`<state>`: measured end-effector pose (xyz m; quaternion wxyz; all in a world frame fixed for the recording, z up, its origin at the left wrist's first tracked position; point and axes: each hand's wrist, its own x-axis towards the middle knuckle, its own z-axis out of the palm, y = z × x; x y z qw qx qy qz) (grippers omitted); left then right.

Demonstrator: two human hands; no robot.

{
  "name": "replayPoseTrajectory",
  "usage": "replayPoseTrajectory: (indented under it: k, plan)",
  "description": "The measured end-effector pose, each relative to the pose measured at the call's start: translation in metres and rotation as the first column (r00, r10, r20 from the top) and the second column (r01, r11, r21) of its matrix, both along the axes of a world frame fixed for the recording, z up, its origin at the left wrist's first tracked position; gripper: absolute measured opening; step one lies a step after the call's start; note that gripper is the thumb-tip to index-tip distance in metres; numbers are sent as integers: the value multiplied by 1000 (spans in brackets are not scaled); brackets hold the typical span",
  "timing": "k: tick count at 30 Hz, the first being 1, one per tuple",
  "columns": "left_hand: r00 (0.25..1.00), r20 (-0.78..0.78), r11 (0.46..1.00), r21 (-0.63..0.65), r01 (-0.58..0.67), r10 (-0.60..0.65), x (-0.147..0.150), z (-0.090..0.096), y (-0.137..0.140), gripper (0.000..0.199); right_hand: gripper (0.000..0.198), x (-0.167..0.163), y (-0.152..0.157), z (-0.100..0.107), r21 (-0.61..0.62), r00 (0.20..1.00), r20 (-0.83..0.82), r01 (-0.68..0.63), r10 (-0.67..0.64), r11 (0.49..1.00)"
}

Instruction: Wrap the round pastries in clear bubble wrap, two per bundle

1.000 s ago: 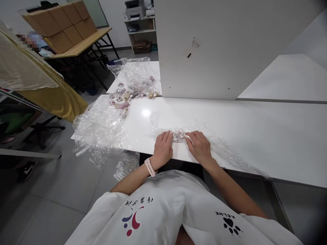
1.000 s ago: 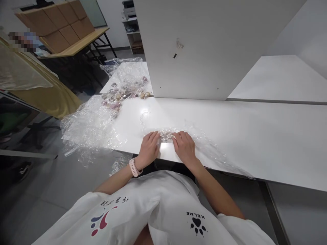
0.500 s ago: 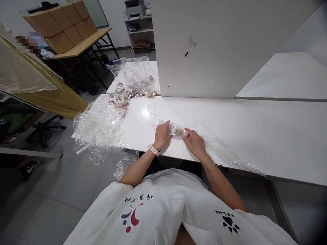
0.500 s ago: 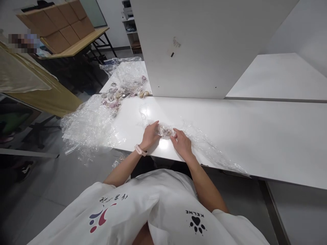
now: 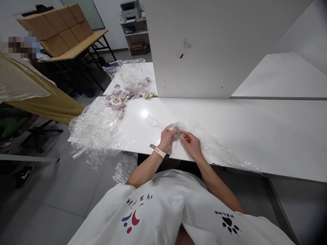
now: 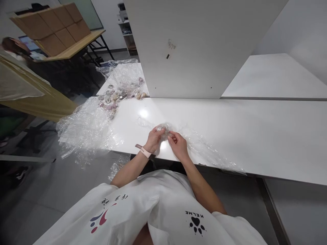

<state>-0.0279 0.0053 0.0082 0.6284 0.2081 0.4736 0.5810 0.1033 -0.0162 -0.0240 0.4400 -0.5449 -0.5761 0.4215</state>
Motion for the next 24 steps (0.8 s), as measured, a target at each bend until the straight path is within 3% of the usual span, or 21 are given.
replayPoseTrajectory:
  k: [3, 5, 7, 9, 11, 14, 16, 18, 19, 21, 23, 24]
  plan:
    - [1000, 1, 989, 147, -30, 30, -13, 13, 0, 56, 52, 8, -20, 12, -151, 958, -286, -26, -18, 988]
    - [1000, 4, 965, 263, 1, -2, -21, 23, -6, 55, 53, 19, -33, 20, -308, 890, -428, 22, -159, 951]
    - [993, 9, 945, 307, 111, -120, -24, 31, -17, 55, 51, 32, -36, 27, -460, 792, -537, 15, -291, 888]
    - [955, -8, 915, 284, 287, -297, -21, 35, -30, 56, 49, 44, -29, 33, -539, 710, -614, -58, -345, 840]
    - [876, -26, 850, 231, 474, -482, -13, 34, -43, 56, 49, 51, -14, 40, -554, 674, -656, -123, -340, 823]
    - [764, 5, 759, 118, 641, -646, -3, 28, -55, 53, 45, 49, 9, 55, -501, 730, -652, -216, -202, 838]
    - [748, 27, 748, -2, 663, -663, -2, 23, -54, 49, 45, 43, 15, 67, -385, 824, -566, -294, 27, 875]
    - [794, 62, 785, -122, 607, -605, -6, 17, -47, 42, 37, 38, 11, 78, -185, 874, -349, -418, 338, 890]
    - [826, 87, 810, -165, 563, -557, -10, 15, -42, 37, 31, 37, 6, 83, -74, 852, -191, -508, 488, 858]
    - [874, 142, 849, -206, 486, -466, -20, 10, -30, 29, 27, 38, -7, 89, 91, 735, 154, -676, 661, 731]
    - [897, 185, 878, -202, 434, -401, -26, 7, -21, 25, 28, 40, -21, 89, 164, 650, 394, -745, 649, 647]
    - [909, 200, 897, -186, 402, -366, -27, 7, -18, 22, 28, 40, -27, 85, 189, 658, 446, -732, 607, 654]
